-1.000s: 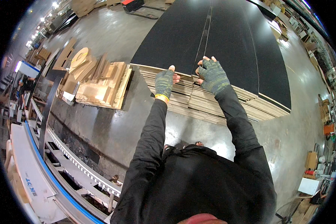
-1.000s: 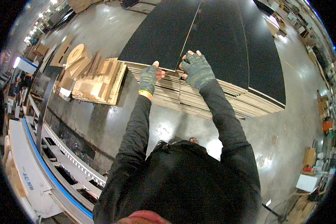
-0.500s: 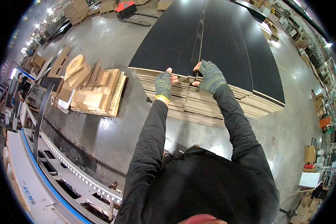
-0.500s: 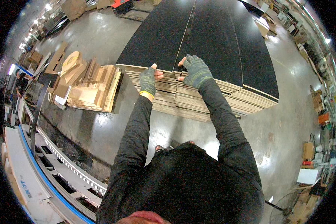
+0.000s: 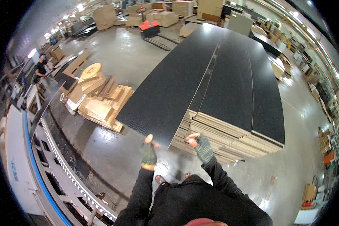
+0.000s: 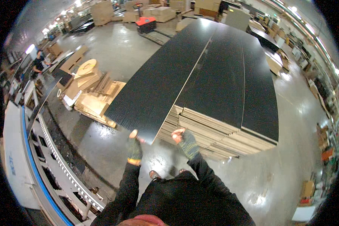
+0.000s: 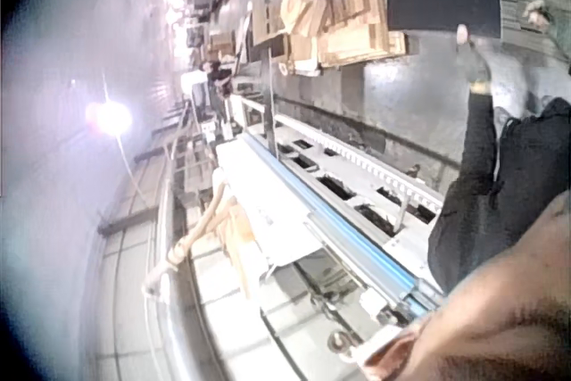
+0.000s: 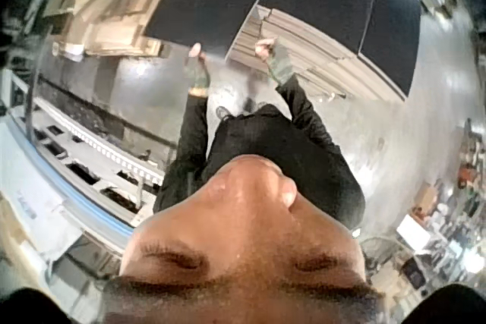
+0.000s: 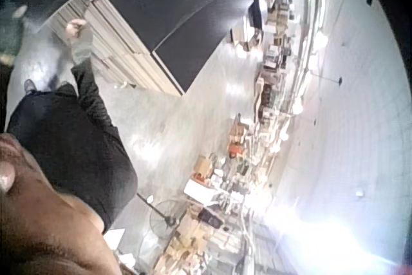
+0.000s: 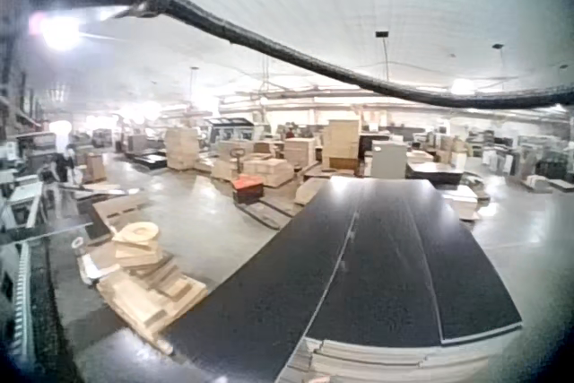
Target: The person picks up large black laminate boards one at a time from a stack and feeds them into the intake of an industrial edge-banding machine.
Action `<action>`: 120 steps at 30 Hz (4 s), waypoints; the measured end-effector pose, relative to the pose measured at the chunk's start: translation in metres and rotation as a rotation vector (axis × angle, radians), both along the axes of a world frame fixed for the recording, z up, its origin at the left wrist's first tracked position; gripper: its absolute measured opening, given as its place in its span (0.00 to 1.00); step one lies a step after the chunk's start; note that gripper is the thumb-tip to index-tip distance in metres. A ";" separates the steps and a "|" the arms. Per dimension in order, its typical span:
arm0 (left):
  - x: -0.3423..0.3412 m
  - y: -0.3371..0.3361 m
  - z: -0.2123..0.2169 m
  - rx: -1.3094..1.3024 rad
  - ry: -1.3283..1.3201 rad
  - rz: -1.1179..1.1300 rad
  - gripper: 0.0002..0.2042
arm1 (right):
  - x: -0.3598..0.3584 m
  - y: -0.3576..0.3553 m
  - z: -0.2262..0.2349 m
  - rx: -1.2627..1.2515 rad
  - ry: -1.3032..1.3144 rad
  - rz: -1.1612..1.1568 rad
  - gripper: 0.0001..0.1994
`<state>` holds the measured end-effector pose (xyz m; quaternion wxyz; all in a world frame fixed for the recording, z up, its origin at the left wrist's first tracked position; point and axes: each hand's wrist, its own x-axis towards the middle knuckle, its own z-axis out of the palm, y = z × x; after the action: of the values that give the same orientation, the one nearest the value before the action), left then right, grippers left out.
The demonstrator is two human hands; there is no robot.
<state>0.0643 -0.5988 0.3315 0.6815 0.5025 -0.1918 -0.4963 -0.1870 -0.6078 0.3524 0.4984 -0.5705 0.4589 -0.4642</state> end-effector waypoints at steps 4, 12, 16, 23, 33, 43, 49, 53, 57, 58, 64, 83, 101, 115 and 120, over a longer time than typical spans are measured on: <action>0.036 0.075 -0.010 -0.138 0.057 0.022 0.35 | -0.005 -0.028 -0.021 0.284 -0.410 0.225 0.24; 0.060 0.265 -0.019 -0.177 0.025 0.424 0.36 | 0.027 -0.055 -0.015 0.605 -0.726 0.221 0.21; 0.033 0.345 -0.027 -0.373 0.010 0.717 0.38 | 0.052 -0.033 -0.034 0.700 -0.798 0.300 0.14; -0.121 0.340 0.001 -0.564 0.166 0.532 0.51 | 0.069 0.074 -0.025 0.734 -0.749 0.355 0.09; -0.101 0.462 0.038 -0.346 0.327 1.126 0.24 | 0.065 0.223 -0.045 0.868 -0.575 0.759 0.27; -0.092 0.703 -0.007 -0.527 0.458 1.525 0.20 | 0.043 0.144 -0.007 0.897 -0.783 1.068 0.44; -0.091 0.826 -0.108 -0.527 0.461 1.834 0.24 | 0.048 0.265 -0.057 0.659 -0.484 0.938 0.28; -0.094 0.902 -0.176 -0.653 0.456 1.822 0.27 | 0.033 0.349 -0.072 0.795 -0.491 1.008 0.30; -0.097 0.953 -0.185 -0.396 0.545 2.007 0.29 | 0.036 0.374 -0.131 0.970 -0.524 0.884 0.30; -0.093 0.962 -0.186 -0.375 0.535 2.003 0.30 | 0.029 0.391 -0.132 0.927 -0.490 0.879 0.30; -0.073 1.021 -0.208 -0.295 0.513 1.907 0.48 | 0.000 0.448 -0.163 1.066 -0.384 0.938 0.25; 0.033 1.082 -0.262 0.307 0.584 1.827 0.36 | -0.020 0.484 -0.281 1.376 -0.328 0.268 0.56; 0.074 1.056 -0.219 0.496 0.470 2.130 0.33 | 0.008 0.505 -0.249 1.342 0.089 0.476 0.58; 0.195 1.012 -0.260 0.679 0.351 2.196 0.34 | 0.120 0.443 -0.240 1.360 -0.097 0.264 0.34; 0.250 0.983 -0.274 0.755 0.394 2.117 0.40 | 0.152 0.414 -0.251 1.511 -0.310 0.417 0.27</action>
<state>0.3139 0.3837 0.0574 0.5813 0.4983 0.6000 0.2316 -0.0349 -0.1935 0.1014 0.8847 -0.0817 0.4589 0.0009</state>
